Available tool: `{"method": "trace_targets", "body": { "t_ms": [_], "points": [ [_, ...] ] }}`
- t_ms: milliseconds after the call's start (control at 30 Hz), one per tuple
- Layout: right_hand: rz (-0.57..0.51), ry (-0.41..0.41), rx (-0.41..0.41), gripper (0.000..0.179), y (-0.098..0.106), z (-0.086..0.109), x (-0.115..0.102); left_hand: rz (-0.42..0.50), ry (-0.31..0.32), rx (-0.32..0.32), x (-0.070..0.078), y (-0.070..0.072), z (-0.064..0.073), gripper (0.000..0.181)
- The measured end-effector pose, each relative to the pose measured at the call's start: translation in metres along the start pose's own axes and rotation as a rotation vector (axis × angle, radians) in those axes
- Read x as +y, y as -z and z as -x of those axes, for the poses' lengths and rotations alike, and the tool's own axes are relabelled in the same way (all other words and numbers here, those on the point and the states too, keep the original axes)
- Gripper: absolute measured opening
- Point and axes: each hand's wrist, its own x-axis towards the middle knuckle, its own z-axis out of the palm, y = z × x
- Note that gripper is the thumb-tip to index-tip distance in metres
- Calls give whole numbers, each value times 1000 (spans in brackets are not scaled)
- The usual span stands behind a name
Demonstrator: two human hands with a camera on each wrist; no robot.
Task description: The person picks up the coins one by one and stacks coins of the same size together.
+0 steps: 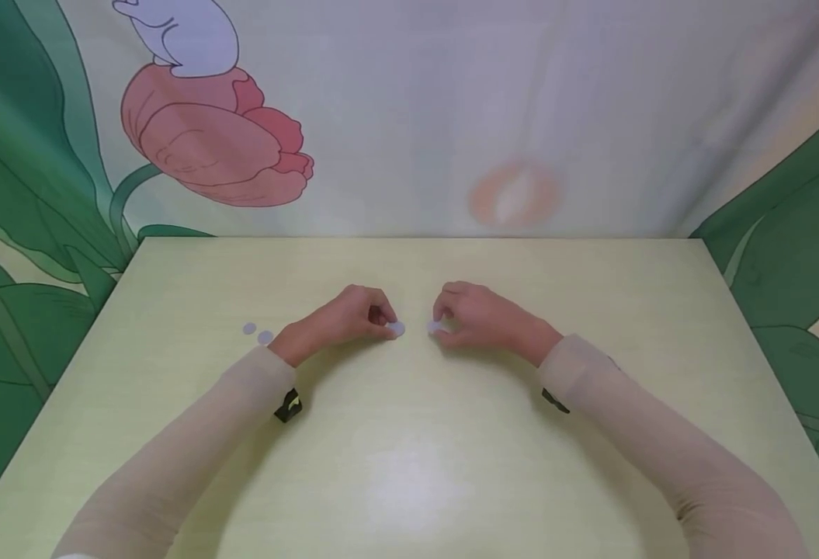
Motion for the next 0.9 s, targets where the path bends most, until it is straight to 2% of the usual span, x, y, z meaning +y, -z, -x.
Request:
{"method": "trace_targets", "body": {
  "t_ms": [267, 567, 733, 900],
  "points": [
    [-11, -13, -21, 18, -4, -3, -2, -16, -18, -8, -1, 0, -2, 20],
    [-11, -24, -65, 18, -13, -12, -4, -6, -12, -5, -2, -3, 0, 20],
    [-63, -62, -97, 16, -16, -15, -5, -4, -15, -9, -1, -3, -1, 19],
    [-126, -78, -84, 15, -17, -15, -5, 0, -9, -4, 1, 0, 0, 19]
  ]
}}
